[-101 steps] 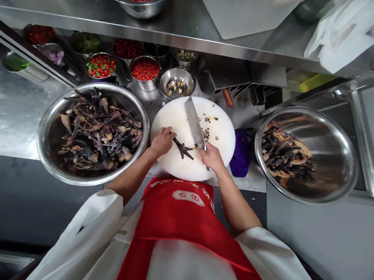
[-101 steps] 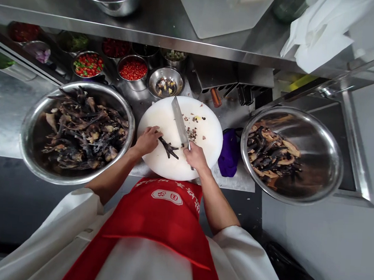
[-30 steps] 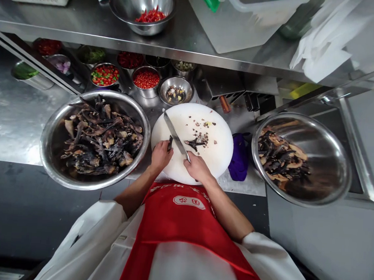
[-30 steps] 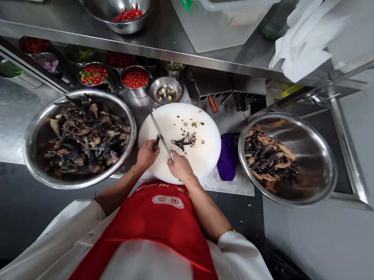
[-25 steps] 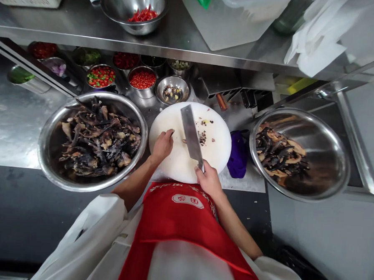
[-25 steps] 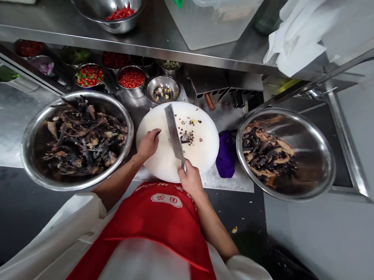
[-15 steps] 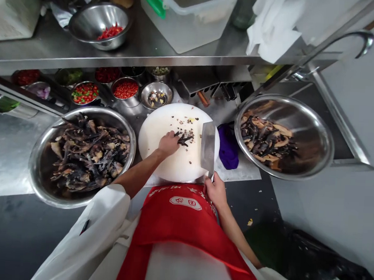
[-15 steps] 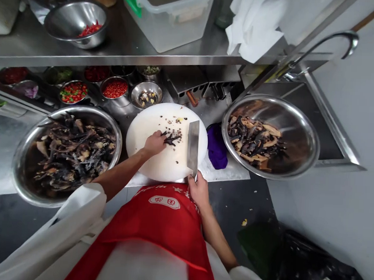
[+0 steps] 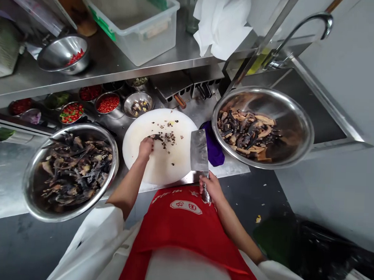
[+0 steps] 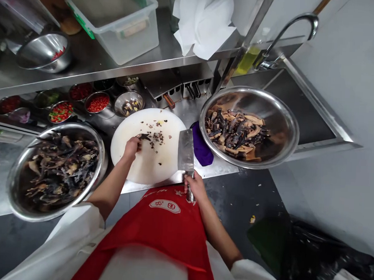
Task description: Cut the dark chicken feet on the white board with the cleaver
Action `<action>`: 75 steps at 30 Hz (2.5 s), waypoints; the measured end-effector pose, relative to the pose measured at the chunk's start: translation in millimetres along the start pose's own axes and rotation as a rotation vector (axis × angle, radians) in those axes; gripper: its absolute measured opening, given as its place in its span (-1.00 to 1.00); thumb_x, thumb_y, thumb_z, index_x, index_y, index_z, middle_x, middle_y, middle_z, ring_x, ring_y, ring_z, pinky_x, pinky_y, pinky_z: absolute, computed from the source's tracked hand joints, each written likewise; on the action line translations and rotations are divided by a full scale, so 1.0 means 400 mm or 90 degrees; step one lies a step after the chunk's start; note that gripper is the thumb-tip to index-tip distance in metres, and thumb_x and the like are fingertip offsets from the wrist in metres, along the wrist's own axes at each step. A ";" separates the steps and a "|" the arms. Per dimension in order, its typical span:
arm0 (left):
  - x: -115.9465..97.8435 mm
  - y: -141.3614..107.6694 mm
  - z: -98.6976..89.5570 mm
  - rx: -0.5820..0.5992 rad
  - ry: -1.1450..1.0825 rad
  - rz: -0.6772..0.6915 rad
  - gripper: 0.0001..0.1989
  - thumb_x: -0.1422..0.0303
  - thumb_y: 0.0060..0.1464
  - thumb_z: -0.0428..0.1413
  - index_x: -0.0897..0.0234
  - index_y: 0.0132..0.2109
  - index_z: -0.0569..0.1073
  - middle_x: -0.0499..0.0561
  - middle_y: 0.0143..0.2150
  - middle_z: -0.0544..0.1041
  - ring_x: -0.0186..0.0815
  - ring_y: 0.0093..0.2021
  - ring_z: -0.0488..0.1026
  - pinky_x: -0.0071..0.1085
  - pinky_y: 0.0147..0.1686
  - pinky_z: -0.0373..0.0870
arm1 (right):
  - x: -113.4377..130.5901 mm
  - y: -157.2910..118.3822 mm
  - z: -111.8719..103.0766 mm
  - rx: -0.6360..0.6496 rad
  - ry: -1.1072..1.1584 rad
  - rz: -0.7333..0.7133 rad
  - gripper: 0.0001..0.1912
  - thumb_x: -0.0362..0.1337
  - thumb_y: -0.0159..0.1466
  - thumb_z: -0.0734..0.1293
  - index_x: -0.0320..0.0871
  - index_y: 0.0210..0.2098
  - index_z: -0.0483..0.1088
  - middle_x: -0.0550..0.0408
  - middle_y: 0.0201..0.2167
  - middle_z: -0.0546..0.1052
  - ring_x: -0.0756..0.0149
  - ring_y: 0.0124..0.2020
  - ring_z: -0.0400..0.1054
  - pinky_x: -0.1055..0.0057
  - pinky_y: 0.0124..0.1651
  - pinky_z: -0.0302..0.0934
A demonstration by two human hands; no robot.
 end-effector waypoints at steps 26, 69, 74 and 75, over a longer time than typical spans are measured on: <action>-0.352 -0.173 0.415 0.190 0.146 0.494 -0.51 0.14 0.10 0.11 0.16 0.15 0.28 0.09 0.14 0.39 -0.19 0.10 0.39 -0.23 0.05 0.37 | 0.093 0.169 -0.234 0.218 -0.323 0.037 -0.91 -0.26 0.28 0.16 -0.09 -0.34 0.11 0.30 -0.55 0.37 0.50 -0.71 0.29 0.59 -0.66 0.05; 0.093 -0.078 -0.024 -0.064 0.109 0.316 -0.63 0.22 0.28 -0.15 0.26 0.00 0.45 0.12 0.14 0.44 -0.21 0.17 0.35 -0.19 0.18 0.30 | 0.286 0.376 0.029 0.348 -0.653 -0.100 -0.72 -0.18 0.17 0.29 -0.15 -0.15 0.38 0.35 -0.71 0.34 0.44 -0.73 0.23 0.54 -0.62 0.04; 0.133 -0.065 -0.011 -0.135 0.232 0.311 -0.59 0.25 0.26 -0.13 0.32 0.15 0.35 0.20 0.28 0.29 -0.16 0.32 0.16 -0.10 0.30 0.10 | 0.264 0.318 0.018 0.404 -0.660 -0.103 -0.75 -0.20 0.15 0.31 -0.15 -0.20 0.41 0.34 -0.68 0.35 0.47 -0.72 0.19 0.55 -0.63 0.02; 0.138 -0.064 0.003 -0.128 0.266 0.321 -0.58 0.25 0.26 -0.13 0.34 0.16 0.34 0.23 0.29 0.27 -0.13 0.33 0.13 -0.06 0.31 0.06 | 0.261 0.305 0.008 0.403 -0.661 -0.105 -0.75 -0.19 0.15 0.31 -0.15 -0.20 0.42 0.34 -0.69 0.35 0.47 -0.72 0.20 0.55 -0.63 0.02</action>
Point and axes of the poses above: each hand's wrist, its own y-axis towards the middle knuckle, its own z-axis out of the palm, x = y × z, the point moved 1 cm from there along y, towards the middle knuckle
